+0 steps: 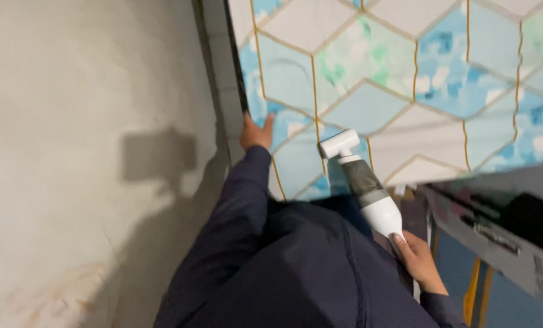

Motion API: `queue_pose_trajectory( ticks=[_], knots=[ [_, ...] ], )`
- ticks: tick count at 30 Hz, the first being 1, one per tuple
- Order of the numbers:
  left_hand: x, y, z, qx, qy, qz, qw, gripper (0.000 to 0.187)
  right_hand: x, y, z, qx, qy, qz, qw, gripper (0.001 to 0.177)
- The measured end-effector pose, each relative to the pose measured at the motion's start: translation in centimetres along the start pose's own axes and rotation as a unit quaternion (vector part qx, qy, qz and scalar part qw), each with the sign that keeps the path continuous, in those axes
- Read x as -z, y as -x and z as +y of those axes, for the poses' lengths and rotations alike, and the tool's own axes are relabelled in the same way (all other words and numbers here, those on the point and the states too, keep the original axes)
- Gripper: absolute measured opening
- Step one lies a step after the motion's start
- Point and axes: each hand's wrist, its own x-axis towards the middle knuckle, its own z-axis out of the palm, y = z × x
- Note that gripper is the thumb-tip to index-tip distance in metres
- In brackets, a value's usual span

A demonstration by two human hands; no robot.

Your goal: The person cleans the surface of a bed using a handheld vacuum, then removes the vacuum head and attaches long extension tubes to the device.

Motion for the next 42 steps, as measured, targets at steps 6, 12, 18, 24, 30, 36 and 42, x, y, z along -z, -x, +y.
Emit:
queue_pose_trajectory(
  ticks=[6,12,18,24,30,36,42],
  knots=[
    [-0.7,1.6,-0.9,-0.049,-0.04,0.114,0.991,0.1,2.2,7.1,8.8,-0.007,-0.064,0.036,0.997,0.036],
    [-3.2,9.8,-0.1,-0.154,-0.013,-0.02,0.988,0.083,4.9,6.4,12.6,0.107,-0.08,0.015,0.991,0.035],
    [-3.3,20.8,-3.2,-0.088,-0.179,-0.119,0.973,0.082,8.2,3.0,14.2,0.184,0.027,-0.058,0.981,0.036],
    [0.0,26.1,-6.9,-0.102,-0.192,-0.154,0.964,0.087,5.6,-1.4,16.4,0.121,0.033,-0.145,0.981,0.037],
    [1.7,25.1,-8.9,-0.133,-0.151,-0.164,0.966,0.075,5.2,-1.8,10.3,0.218,0.159,-0.104,0.957,0.038],
    [1.2,22.7,-11.7,-0.184,-0.08,-0.121,0.972,0.049,3.1,0.1,2.3,0.175,0.322,-0.074,0.928,0.04],
    [2.6,21.5,-12.2,-0.227,-0.071,-0.132,0.962,0.049,-1.0,2.4,2.2,0.169,0.276,-0.068,0.944,0.039]
  ],
)
